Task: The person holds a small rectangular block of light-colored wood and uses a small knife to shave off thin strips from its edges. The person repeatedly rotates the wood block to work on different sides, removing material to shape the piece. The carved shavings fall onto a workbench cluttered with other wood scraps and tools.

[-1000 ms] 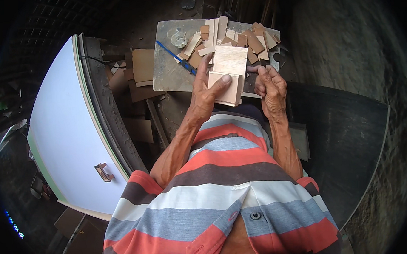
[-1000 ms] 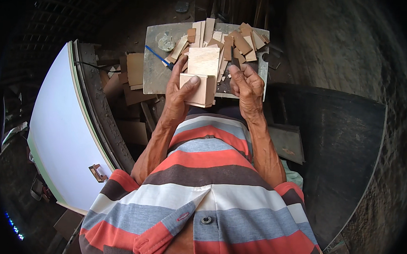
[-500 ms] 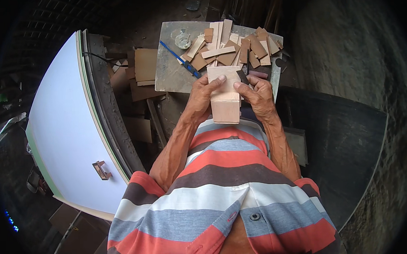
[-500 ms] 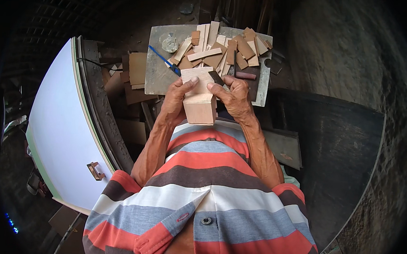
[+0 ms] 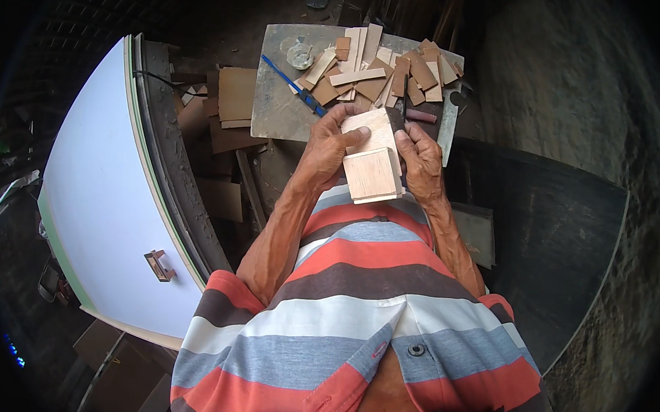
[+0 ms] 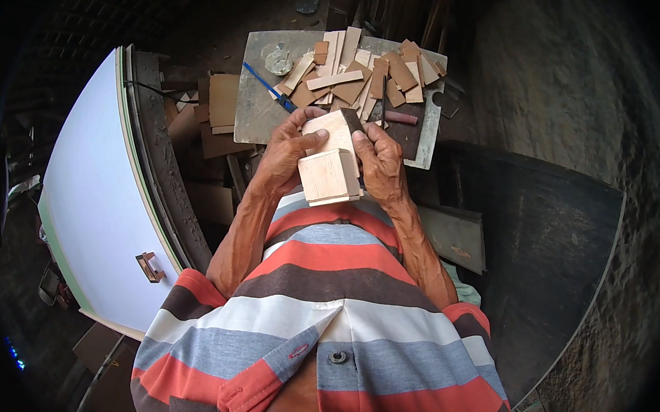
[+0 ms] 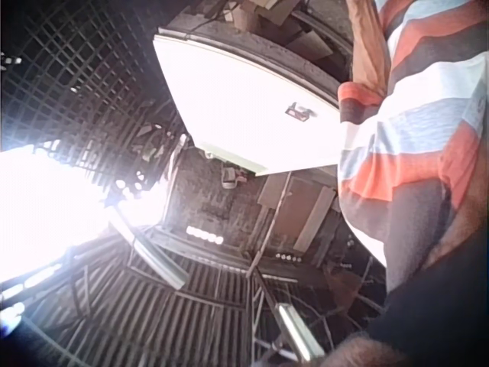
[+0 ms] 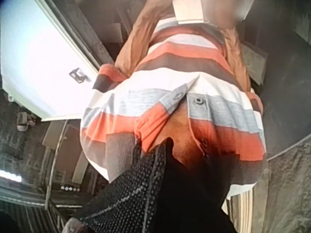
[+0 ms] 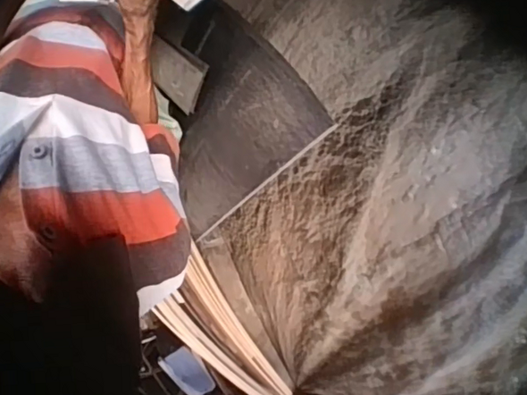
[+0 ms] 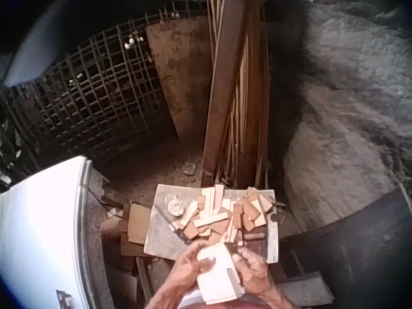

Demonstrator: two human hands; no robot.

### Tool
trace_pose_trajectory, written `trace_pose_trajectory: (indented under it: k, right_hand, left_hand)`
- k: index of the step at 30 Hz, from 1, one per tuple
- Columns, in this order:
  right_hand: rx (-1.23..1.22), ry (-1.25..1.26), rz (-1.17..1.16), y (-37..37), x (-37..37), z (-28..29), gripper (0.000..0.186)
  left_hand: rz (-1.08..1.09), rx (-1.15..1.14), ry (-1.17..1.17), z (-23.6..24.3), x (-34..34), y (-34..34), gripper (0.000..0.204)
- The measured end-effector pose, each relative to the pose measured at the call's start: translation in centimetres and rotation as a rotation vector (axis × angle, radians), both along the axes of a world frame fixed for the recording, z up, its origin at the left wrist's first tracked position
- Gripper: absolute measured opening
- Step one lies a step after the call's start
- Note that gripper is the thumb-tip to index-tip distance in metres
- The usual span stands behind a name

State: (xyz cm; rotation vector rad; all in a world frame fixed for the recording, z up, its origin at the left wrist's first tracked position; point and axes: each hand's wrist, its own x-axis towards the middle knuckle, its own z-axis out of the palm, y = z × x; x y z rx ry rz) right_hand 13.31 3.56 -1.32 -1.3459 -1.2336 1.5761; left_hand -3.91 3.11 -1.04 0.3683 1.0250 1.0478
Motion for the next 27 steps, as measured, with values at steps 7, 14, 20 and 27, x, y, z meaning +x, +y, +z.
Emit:
trace_pose_trajectory:
  k: [7, 14, 20, 27]
  right_hand:
    - [-0.093, 0.01, -0.029, -1.3, -0.6, 2.2, 0.021]
    - [0.155, -0.212, 0.22, -0.9, 1.3, 2.8, 0.033]
    - [0.483, -0.407, 0.351, -0.8, 0.8, 2.6, 0.029]
    - [0.713, -0.588, 0.419, -1.6, 1.1, 0.9, 0.025]
  left_hand:
    - [-0.064, -0.164, -0.161, 1.7, -1.2, -0.2, 0.028]
    - [-0.072, -0.194, -0.265, 1.8, -1.6, -1.5, 0.027]
    - [-0.063, -0.205, -0.341, 0.2, -1.2, -2.7, 0.027]
    - [-0.048, -0.266, -0.368, 0.1, -1.1, -3.4, 0.022]
